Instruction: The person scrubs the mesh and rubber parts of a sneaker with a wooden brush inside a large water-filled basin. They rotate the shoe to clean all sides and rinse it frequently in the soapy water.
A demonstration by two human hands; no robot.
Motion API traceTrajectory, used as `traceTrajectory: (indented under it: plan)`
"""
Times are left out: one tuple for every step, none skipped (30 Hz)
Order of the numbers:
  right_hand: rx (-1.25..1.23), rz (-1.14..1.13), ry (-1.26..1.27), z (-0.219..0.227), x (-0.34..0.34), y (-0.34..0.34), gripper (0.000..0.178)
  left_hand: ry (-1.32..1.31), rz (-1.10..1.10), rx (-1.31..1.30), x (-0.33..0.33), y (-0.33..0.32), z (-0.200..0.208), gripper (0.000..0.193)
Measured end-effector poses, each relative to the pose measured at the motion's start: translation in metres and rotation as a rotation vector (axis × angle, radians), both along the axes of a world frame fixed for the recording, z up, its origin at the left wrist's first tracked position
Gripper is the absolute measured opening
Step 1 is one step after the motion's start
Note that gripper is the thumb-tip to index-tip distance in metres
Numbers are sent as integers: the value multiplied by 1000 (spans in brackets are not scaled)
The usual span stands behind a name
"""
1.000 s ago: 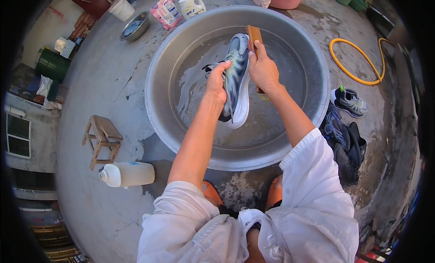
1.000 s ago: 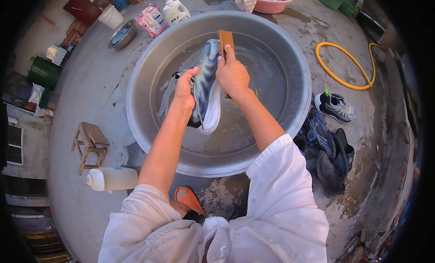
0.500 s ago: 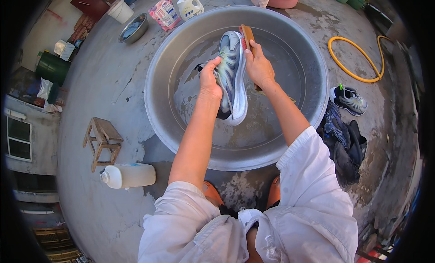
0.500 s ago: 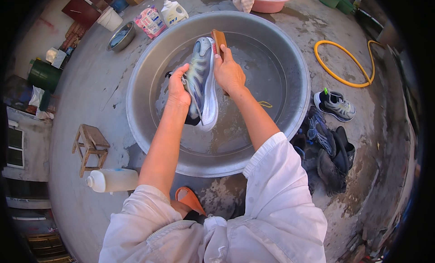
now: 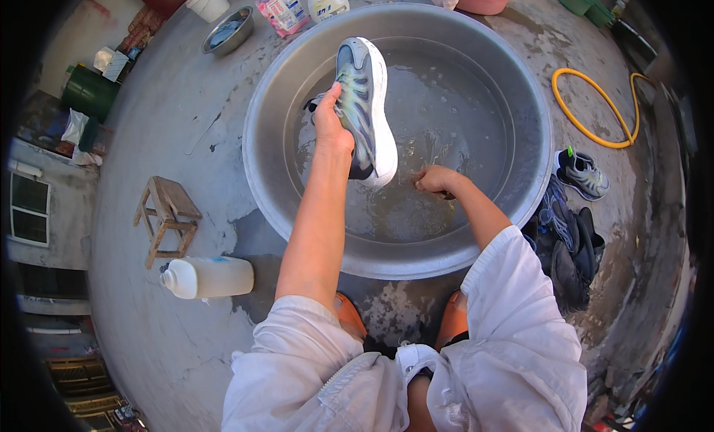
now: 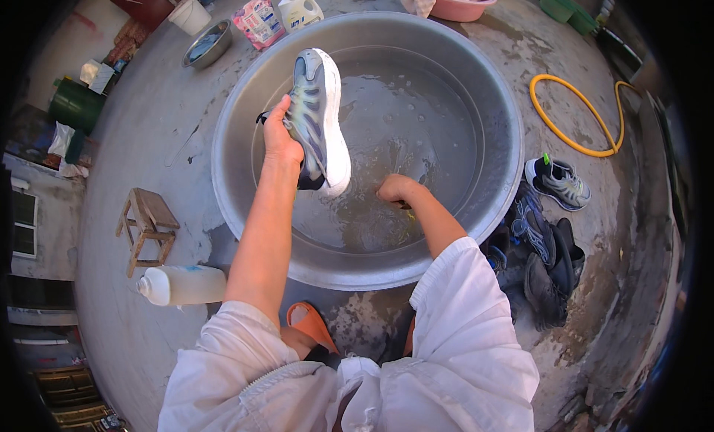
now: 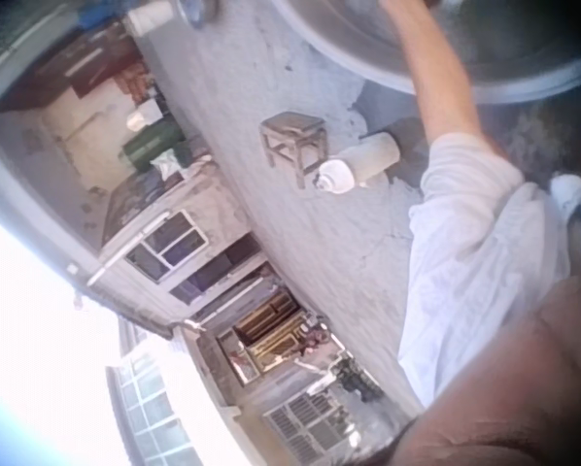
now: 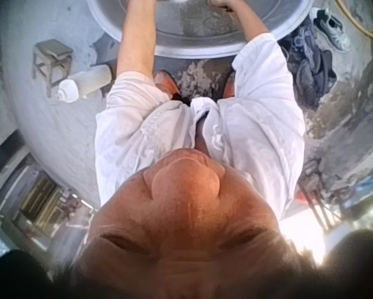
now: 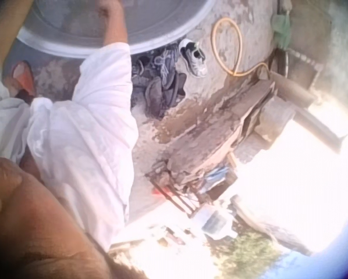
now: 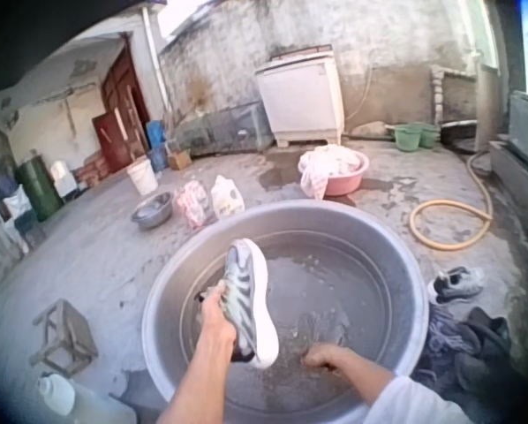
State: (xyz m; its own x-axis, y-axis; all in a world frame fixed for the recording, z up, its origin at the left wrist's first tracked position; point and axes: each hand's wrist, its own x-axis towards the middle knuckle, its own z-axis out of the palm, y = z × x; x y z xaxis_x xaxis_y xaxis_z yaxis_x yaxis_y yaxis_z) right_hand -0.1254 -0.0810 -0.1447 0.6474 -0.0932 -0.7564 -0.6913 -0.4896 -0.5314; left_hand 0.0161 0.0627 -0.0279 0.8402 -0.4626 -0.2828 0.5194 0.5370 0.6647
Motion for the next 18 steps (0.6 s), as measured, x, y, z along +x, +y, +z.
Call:
traceTrajectory:
  plan:
    - [69, 20, -36, 9, 4, -3, 46, 16, 9, -3, 2, -1, 2, 32]
    - [30, -121, -198, 11, 5, -3, 47, 12, 15, -7, 1, -2, 1, 33]
    - [-11, -264, -361, 12, 4, -4, 49, 8, 21, -11, 1, -4, 0, 33]
    - [-53, -405, -526, 16, 5, -5, 51, 2, 26, -18, 1, -7, -1, 33]
    - [21, -482, -575, 36, 5, 3, 51, -4, 35, -21, 5, -3, -3, 33]
    - [96, -559, -622, 58, 5, 11, 51, -10, 43, -24, 10, 2, -4, 33]
    - [162, -645, -667, 82, 1, 20, 52, -12, 40, -32, 11, 1, -6, 33]
    - [186, -589, -703, 97, -3, 31, 52, -13, 40, -38, 11, 2, -5, 34]
    - [205, -535, -738, 110, -10, 44, 52, -10, 36, -48, 10, 2, -5, 34]
    - [175, -485, -765, 113, -18, 58, 52, -6, 25, -60, 8, -3, -5, 34]
    - [158, -426, -796, 117, -22, 77, 51, -17, 93, -61, 10, -5, -9, 33]
    - [92, -374, -814, 116, -25, 90, 50, -12, 62, -55, 6, -11, -9, 33]
    - [25, -432, -873, 103, -19, 92, 48, -4, 26, -49, -2, -18, -7, 33]
    - [0, -467, -831, 108, -11, 83, 47, 1, 3, -39, -9, -19, -5, 32]
    - [-25, -502, -788, 116, 3, 66, 47, -13, -10, -44, -17, -23, -2, 32]
    - [-46, -526, -752, 125, 17, 54, 47, -93, -95, -68, -14, -23, -10, 31]
    - [-149, -564, -836, 123, 26, 44, 46, -88, -79, -49, -19, -32, -9, 31]
    - [-161, -561, -885, 118, 25, 44, 46, -84, -62, -31, -24, -39, -8, 30]
